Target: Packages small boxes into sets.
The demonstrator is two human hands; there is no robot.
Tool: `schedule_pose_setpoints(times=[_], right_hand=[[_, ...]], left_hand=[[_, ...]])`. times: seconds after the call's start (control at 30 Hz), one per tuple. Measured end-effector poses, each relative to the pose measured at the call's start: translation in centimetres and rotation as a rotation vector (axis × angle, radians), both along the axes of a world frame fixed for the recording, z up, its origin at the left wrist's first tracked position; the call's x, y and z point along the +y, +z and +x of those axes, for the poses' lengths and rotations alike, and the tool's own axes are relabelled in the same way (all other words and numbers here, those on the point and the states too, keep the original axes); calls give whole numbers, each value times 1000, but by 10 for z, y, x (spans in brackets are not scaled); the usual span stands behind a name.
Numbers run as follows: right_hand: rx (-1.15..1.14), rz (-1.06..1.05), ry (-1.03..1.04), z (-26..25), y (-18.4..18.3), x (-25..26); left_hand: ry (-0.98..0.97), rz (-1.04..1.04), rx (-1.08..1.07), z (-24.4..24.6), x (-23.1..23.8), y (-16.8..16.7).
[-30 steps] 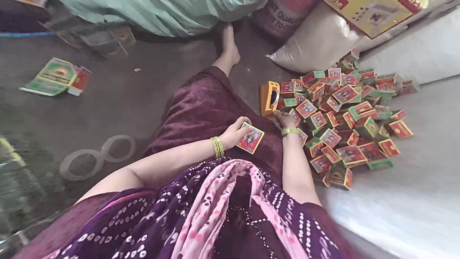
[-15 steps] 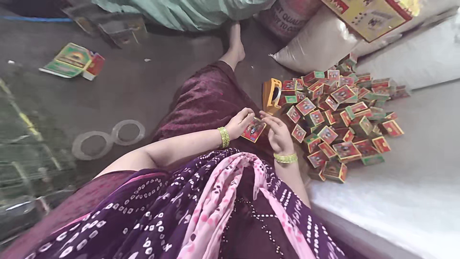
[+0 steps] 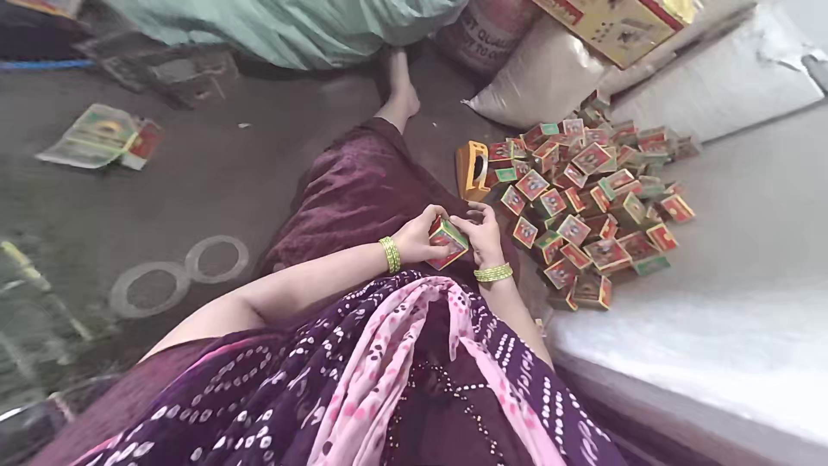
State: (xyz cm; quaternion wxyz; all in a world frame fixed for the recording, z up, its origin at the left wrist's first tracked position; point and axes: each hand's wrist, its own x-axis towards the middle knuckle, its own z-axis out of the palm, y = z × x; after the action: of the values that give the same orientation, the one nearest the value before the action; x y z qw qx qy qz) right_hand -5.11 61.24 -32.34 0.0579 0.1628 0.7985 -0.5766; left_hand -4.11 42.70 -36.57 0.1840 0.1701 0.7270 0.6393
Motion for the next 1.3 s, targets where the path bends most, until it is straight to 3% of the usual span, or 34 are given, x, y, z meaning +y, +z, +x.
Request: schedule_pose_setpoints(times=[0.1, 0.2, 0.3, 0.4, 0.47, 0.57, 0.63, 0.73, 0.87, 1.0, 1.07, 1.13, 1.23, 1.3], right_hand=[[-98, -5, 407, 10, 14, 15], [-53, 136, 459, 15, 19, 26], [114, 103, 68, 5, 48, 64], [605, -232, -567, -18, 96, 107], [767, -280, -733, -24, 129, 116], [764, -119, -575, -28, 134, 89], [705, 60, -385, -26, 107, 61], [524, 261, -183, -14, 52, 28], [376, 256, -84, -18, -10, 18], [321, 275, -90, -28, -11, 17], [299, 286, -111, -31, -13, 19], [265, 281, -119, -35, -17, 17], [245, 297, -102, -37, -17, 16], [238, 305, -84, -36, -17, 16]], left_hand=[[40, 160, -43, -3, 0, -6], [131, 236, -131, -10, 1, -8], [218, 272, -260, -17, 0, -2], [207, 265, -281, -16, -1, 0], [178, 260, -221, -11, -5, 4], [282, 417, -80, -5, -25, 33], [432, 586, 79, -7, -50, 56], [781, 644, 286, -31, -109, 62], [1387, 377, 111, -63, -232, 13], [1847, 384, -407, -67, -344, -59], [1888, 433, -514, -57, -383, -86], [1956, 422, -463, -48, -414, -105], [1938, 206, -338, -38, -449, -129], [1922, 125, -315, -38, -452, -128]])
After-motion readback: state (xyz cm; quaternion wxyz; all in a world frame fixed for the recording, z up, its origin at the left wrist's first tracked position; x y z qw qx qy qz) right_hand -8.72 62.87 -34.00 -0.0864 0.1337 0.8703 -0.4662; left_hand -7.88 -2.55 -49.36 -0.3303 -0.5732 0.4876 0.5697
